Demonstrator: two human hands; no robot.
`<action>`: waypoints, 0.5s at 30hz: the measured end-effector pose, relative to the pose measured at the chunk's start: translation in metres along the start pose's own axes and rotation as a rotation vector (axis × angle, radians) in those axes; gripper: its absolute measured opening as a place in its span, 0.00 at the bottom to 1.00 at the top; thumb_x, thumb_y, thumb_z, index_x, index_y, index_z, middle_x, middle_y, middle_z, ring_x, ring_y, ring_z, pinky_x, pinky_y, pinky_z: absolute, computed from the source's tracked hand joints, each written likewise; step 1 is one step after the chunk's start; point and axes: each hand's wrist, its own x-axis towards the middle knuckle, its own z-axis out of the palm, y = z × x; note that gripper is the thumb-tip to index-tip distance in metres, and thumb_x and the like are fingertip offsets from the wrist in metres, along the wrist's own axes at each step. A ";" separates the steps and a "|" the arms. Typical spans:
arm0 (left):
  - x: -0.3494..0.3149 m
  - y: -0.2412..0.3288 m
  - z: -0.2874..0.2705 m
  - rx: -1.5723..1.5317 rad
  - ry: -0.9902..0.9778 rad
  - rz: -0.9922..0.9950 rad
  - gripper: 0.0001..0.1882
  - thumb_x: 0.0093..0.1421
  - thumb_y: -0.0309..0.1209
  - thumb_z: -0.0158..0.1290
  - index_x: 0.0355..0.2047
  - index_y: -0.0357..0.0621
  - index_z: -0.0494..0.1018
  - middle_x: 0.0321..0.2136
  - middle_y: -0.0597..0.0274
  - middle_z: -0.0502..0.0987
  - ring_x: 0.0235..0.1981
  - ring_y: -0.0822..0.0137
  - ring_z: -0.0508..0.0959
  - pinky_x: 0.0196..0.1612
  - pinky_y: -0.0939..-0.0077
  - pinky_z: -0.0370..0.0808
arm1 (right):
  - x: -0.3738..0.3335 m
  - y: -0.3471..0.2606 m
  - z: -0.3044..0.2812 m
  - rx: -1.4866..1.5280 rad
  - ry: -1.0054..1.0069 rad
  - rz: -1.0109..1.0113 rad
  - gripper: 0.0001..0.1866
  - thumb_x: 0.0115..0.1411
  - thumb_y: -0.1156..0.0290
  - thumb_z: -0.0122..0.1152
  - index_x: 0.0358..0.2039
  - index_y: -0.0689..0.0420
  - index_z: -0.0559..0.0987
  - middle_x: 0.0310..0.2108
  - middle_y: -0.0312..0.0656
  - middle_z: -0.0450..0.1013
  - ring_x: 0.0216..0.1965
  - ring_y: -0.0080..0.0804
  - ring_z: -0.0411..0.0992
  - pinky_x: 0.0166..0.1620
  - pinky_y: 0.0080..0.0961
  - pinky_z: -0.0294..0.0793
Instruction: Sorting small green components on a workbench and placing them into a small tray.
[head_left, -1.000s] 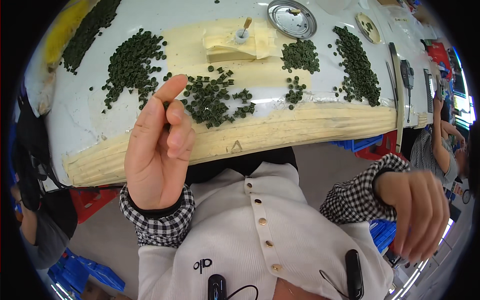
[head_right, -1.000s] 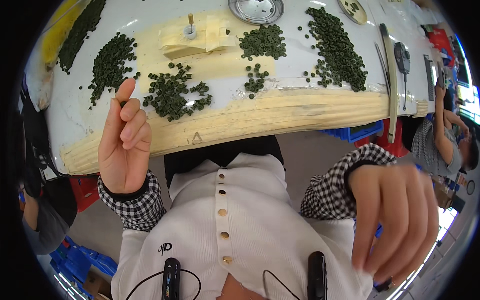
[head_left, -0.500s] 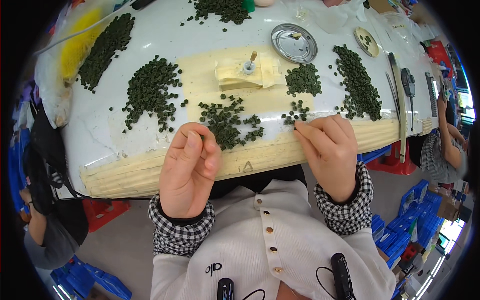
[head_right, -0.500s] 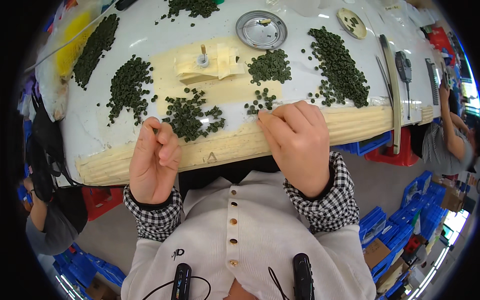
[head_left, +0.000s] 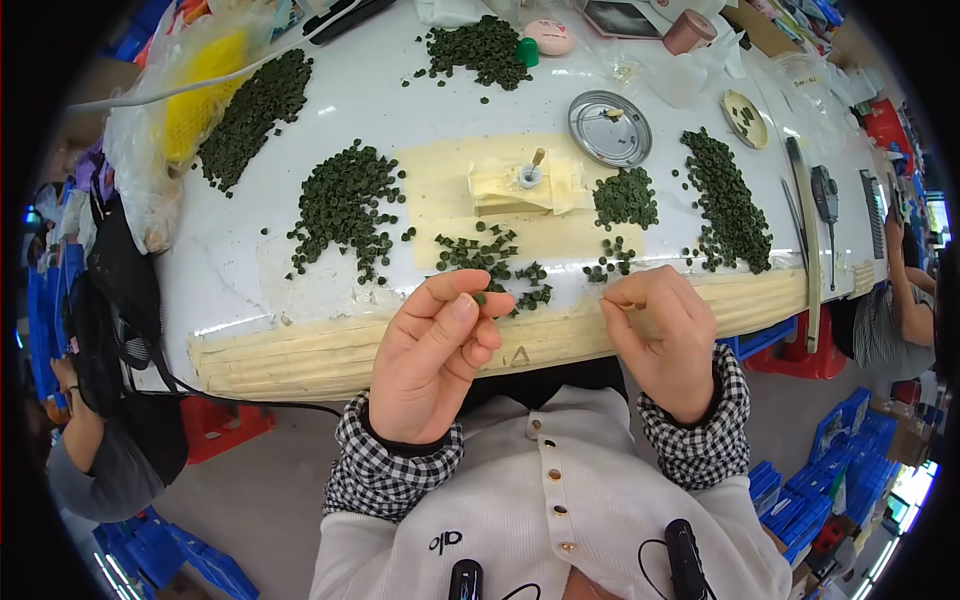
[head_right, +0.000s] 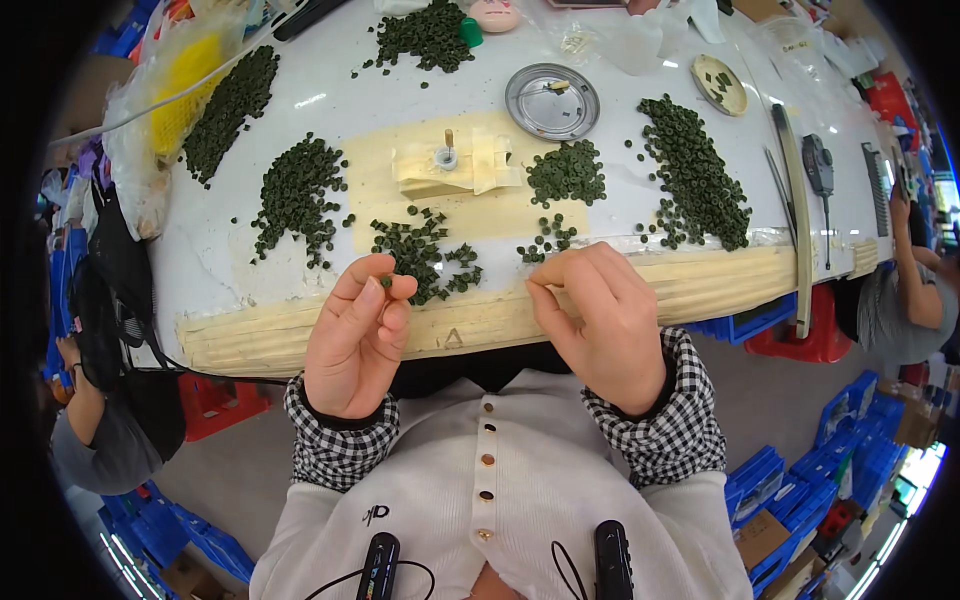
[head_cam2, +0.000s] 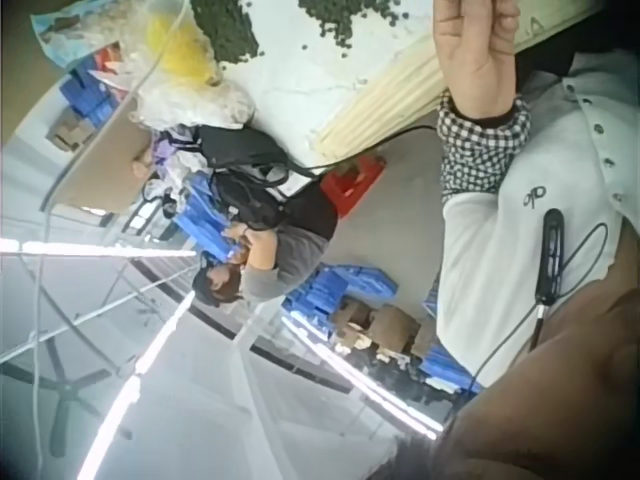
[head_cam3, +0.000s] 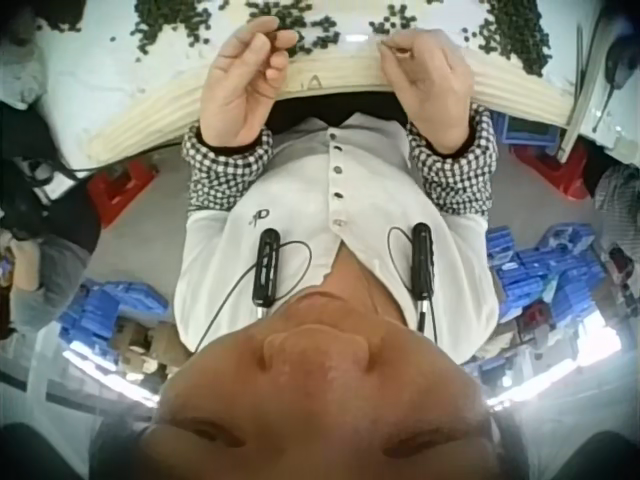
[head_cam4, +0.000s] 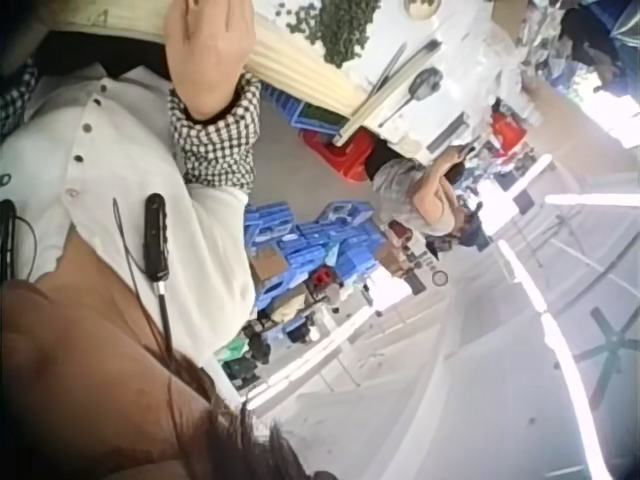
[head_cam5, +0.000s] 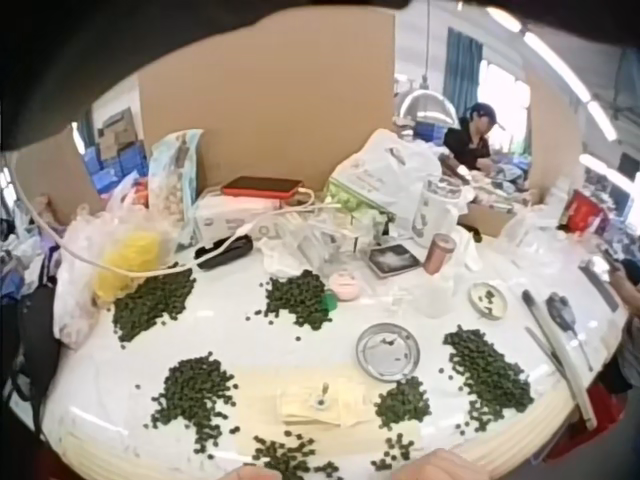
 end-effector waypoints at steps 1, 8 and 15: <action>0.001 -0.001 0.000 0.003 -0.001 0.005 0.12 0.66 0.27 0.44 0.48 0.37 0.68 0.40 0.53 0.77 0.32 0.76 0.76 0.36 0.86 0.76 | 0.001 -0.005 0.000 0.068 0.011 0.015 0.07 0.46 0.84 0.64 0.28 0.62 0.77 0.25 0.42 0.73 0.26 0.36 0.71 0.30 0.27 0.70; 0.003 -0.008 0.005 0.053 -0.024 0.010 0.11 0.66 0.26 0.45 0.46 0.37 0.69 0.37 0.55 0.78 0.31 0.77 0.77 0.35 0.86 0.76 | 0.023 -0.018 0.011 0.464 -0.024 0.009 0.08 0.50 0.83 0.63 0.33 0.63 0.80 0.28 0.44 0.76 0.28 0.31 0.75 0.33 0.20 0.73; 0.004 -0.008 0.010 0.092 -0.032 0.038 0.11 0.64 0.25 0.47 0.46 0.37 0.70 0.36 0.57 0.78 0.31 0.76 0.76 0.36 0.86 0.76 | 0.022 -0.016 0.022 1.004 -0.152 0.339 0.07 0.56 0.81 0.59 0.36 0.64 0.80 0.31 0.41 0.77 0.34 0.23 0.75 0.38 0.18 0.74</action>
